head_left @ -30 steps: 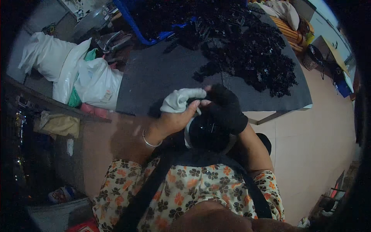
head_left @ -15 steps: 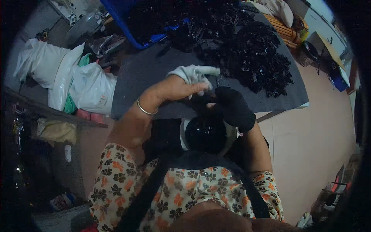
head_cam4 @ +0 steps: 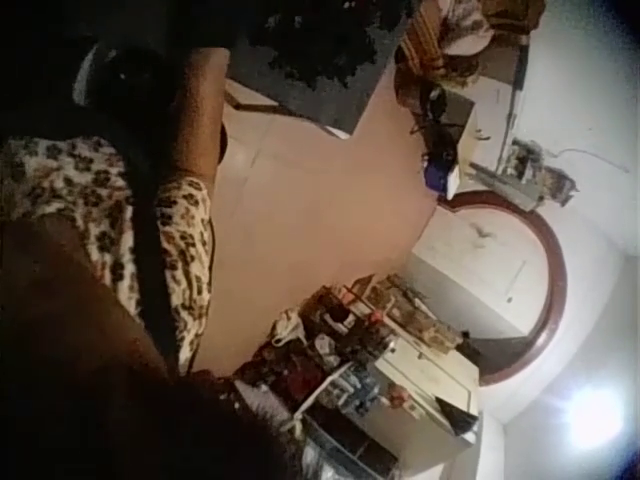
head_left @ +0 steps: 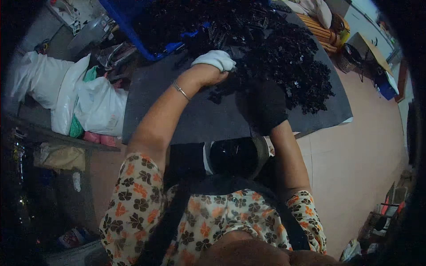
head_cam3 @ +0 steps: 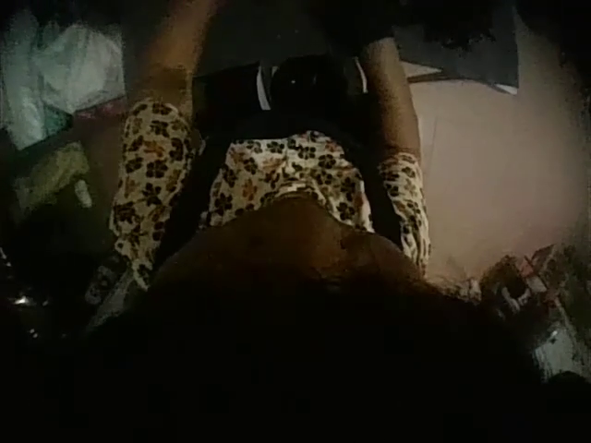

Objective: Sorting and inspecting small black plastic components at a production workstation.

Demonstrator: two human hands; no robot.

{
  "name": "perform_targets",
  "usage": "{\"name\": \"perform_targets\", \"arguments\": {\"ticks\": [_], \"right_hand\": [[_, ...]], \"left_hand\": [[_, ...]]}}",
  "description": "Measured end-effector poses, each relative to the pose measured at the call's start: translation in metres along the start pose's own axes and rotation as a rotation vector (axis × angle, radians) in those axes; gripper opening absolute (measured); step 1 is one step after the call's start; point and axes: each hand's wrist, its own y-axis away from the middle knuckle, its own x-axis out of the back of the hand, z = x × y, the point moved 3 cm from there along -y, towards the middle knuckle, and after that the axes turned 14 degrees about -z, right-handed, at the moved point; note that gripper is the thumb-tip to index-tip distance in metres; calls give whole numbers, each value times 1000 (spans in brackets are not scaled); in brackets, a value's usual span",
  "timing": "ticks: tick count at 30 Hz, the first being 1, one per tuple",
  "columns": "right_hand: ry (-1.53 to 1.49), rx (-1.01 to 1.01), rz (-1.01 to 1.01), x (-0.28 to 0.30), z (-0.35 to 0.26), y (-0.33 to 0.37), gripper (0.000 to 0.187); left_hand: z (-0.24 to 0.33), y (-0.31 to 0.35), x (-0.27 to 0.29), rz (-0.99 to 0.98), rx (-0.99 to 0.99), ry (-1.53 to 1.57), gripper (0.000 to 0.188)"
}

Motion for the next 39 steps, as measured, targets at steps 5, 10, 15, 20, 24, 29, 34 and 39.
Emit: {"name": "perform_targets", "arguments": {"ticks": [5,10,15,20,24,29,34,39], "right_hand": [[30,64,-41,-1,0,5,32],[-133,189,51,11,-15,17,21],[-392,283,131,19,-26,36,16],[-464,331,246,15,-34,43,20],[-449,427,281,15,-33,47,16],[-251,427,255,16,-33,47,14],[-255,471,319,19,-34,49,12],[-319,366,323,18,-27,50,9]], "left_hand": [[0,20,-5,-39,250,-34,31],[18,75,-4,626,186,1149,28],[43,98,-4,314,139,1427,36],[84,101,12,215,140,1478,40],[96,102,13,144,113,1427,41],[106,101,17,114,127,1450,38],[100,99,8,131,103,1341,37],[103,102,2,349,121,1535,31]]}}
